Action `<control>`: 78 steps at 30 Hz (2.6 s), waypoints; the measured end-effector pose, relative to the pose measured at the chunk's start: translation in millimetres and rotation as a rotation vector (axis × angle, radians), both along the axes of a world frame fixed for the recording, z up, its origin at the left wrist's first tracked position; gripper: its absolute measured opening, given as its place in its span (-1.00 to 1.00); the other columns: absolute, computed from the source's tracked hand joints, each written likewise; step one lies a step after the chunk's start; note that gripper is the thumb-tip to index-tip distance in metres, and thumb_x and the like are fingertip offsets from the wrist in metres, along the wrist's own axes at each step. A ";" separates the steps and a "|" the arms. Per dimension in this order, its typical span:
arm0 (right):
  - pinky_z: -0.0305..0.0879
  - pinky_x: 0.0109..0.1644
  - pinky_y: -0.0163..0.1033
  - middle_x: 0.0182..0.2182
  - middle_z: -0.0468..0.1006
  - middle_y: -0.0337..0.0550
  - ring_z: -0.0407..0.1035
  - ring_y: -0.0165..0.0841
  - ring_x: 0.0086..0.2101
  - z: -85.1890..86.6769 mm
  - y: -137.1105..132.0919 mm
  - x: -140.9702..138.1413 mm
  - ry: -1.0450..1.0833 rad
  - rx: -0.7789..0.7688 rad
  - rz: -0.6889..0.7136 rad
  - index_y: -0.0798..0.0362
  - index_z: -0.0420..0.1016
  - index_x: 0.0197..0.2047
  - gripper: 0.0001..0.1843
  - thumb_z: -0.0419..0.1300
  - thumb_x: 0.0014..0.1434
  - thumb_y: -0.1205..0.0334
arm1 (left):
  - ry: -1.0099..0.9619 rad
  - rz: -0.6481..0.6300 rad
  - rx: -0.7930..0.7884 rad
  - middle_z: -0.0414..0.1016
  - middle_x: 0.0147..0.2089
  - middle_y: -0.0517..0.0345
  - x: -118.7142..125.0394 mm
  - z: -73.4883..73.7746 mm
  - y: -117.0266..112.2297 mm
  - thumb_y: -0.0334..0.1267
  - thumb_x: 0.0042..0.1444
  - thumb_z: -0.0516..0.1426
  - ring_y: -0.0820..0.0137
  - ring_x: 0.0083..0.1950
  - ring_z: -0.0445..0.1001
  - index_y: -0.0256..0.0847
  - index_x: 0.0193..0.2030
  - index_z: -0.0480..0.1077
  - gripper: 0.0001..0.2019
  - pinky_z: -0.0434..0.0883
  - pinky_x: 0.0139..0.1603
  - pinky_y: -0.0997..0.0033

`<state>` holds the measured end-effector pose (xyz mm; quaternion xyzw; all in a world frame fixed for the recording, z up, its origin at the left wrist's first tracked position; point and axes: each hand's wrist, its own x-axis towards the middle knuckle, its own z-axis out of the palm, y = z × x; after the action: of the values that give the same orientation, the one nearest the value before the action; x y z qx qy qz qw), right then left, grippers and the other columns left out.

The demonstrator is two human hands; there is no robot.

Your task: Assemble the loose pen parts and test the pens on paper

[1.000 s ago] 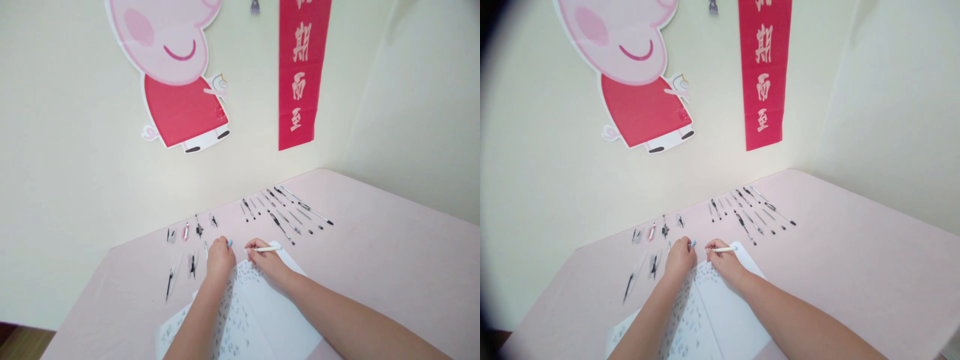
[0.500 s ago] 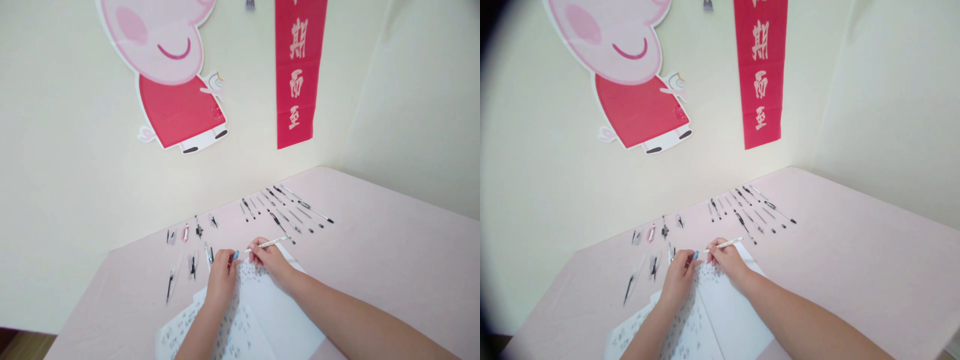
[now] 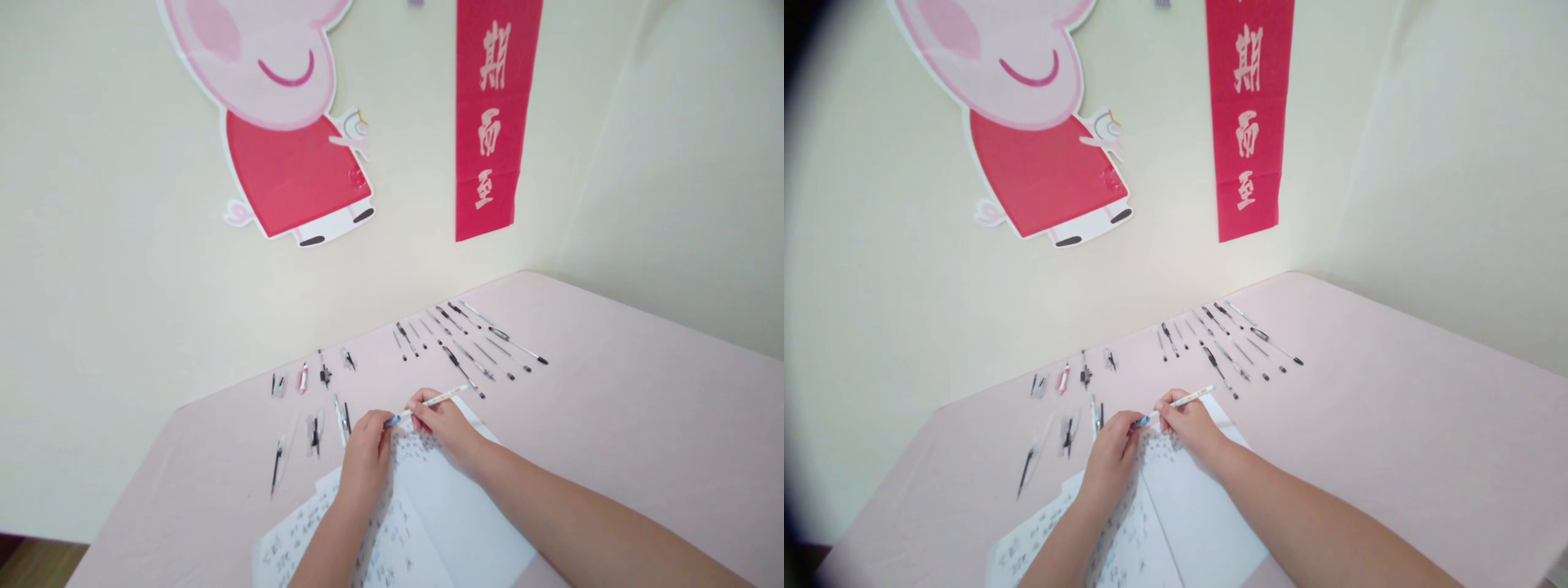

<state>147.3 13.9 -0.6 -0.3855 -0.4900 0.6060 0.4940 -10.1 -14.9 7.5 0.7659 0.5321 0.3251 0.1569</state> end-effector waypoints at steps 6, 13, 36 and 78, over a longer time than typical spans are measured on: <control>0.01 -0.58 -0.39 -0.69 0.30 -0.38 0.10 -0.52 -0.67 -3.1 1.7 -0.3 -0.042 0.006 0.024 0.06 0.27 -0.39 -0.73 0.20 -0.02 0.04 | -0.011 -0.015 0.023 0.44 -0.26 0.06 0.7 3.9 -1.4 -0.40 0.09 -0.02 0.31 -0.19 0.39 -0.18 -0.23 0.35 -0.83 0.36 -0.16 0.27; -0.01 -0.55 -0.38 -0.70 0.21 -0.40 0.07 -0.52 -0.63 -4.2 3.1 0.4 -0.062 0.052 -0.003 0.08 0.29 -0.50 -0.68 0.26 -0.09 0.02 | -0.074 -0.047 0.014 0.45 -0.28 0.05 0.8 3.7 -1.9 -0.29 0.14 -0.02 0.34 -0.23 0.41 -0.19 -0.22 0.39 -0.82 0.37 -0.23 0.34; 0.07 -0.59 -0.41 -0.69 0.42 -0.25 0.21 -0.52 -0.68 -3.1 4.0 -2.3 0.254 -0.182 0.145 0.17 0.44 -0.38 -0.55 0.20 -0.04 -0.12 | -0.149 -0.027 0.110 0.40 -0.37 0.10 1.8 6.0 -4.1 -0.33 0.13 0.01 0.39 -0.32 0.38 -0.22 -0.22 0.44 -0.81 0.34 -0.32 0.40; 0.11 -0.21 -0.30 -0.36 0.48 -0.12 0.31 -0.34 -0.28 31.9 10.0 29.5 -1.254 0.595 0.115 0.11 0.47 -0.35 -0.87 0.10 0.08 0.36 | -0.875 0.296 -0.186 0.35 -0.38 0.18 -11.3 -6.0 11.2 -0.06 -0.04 0.16 0.48 -0.40 0.32 -0.21 -0.11 0.38 -0.63 0.29 -0.37 0.50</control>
<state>176.7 23.9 31.3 -0.4843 -0.8477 0.1343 0.1696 -21.5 -3.7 1.6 0.4555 0.5462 0.5874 0.3862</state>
